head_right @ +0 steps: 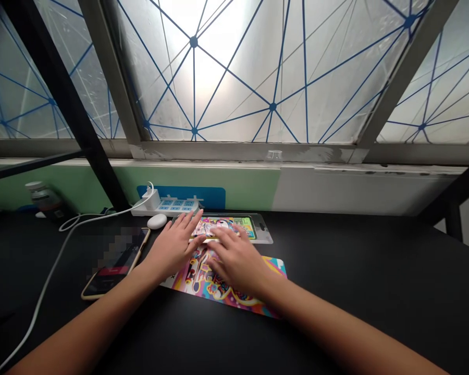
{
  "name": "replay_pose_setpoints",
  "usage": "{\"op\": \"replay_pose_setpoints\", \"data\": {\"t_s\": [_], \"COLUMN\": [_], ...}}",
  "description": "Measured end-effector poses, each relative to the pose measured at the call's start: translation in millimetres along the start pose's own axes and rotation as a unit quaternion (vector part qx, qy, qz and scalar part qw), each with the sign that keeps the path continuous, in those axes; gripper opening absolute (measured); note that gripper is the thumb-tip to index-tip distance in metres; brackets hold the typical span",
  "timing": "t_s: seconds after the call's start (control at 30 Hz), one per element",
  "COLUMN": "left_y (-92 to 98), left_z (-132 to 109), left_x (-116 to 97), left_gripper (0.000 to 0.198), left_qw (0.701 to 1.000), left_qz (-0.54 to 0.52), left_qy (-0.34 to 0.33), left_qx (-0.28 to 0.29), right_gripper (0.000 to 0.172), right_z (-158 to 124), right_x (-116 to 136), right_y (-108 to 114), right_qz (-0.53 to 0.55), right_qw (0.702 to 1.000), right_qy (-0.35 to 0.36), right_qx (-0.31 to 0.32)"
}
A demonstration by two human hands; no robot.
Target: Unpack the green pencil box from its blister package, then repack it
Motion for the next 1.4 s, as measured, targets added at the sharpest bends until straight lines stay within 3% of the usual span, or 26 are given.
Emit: {"op": "replay_pose_setpoints", "data": {"t_s": [0.1,0.17,0.37,0.63,0.73,0.93,1.07,1.2,1.4], "left_y": [-1.4,-3.6,1.9,-1.9,-4.3,-5.7,-7.2,-10.6,-9.0], "left_z": [1,3,5,4,4,4,4,3,4], "left_x": [2,3,9,14,15,17,17,14,14], "left_gripper": [0.058,0.055,0.057,0.052,0.058,0.053,0.051,0.051,0.051], "left_qw": [1.000,1.000,0.999,0.999,0.998,0.998,0.999,0.999,0.997], "left_qz": [-0.002,0.001,-0.032,-0.028,-0.037,-0.030,-0.030,-0.029,-0.051], "left_qy": [-0.008,-0.009,0.014,0.043,0.048,0.041,0.040,0.034,0.024], "left_qx": [0.010,0.022,0.017,0.015,0.017,0.024,0.021,0.025,0.055], "right_gripper": [0.028,0.030,0.073,0.084,0.074,0.032,0.033,0.027,0.032], "right_z": [0,-1,-16,-39,-44,-39,-36,-39,-40], "right_x": [34,40,19,8,3,-5,-19,-26,-28], "right_y": [-2,-7,-24,-18,-9,3,-3,-9,-2], "right_qz": [0.059,0.084,0.181,0.238,0.249,0.272,0.188,0.112,0.102], "right_qw": [0.997,0.995,0.960,0.935,0.936,0.948,0.971,0.976,0.974], "right_qy": [0.036,0.016,-0.108,-0.077,-0.059,-0.040,-0.108,-0.161,-0.190], "right_qx": [0.022,0.059,0.182,0.253,0.243,0.159,0.102,0.094,0.071]}}
Point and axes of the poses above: each hand's wrist, its own z-axis towards the middle knuckle, its own y-axis out of the back of the hand, x = y × z, the point moved 6 cm from there along z, towards the middle knuckle, and after that the axes turned 2 degrees about y, right-handed, at the moved point
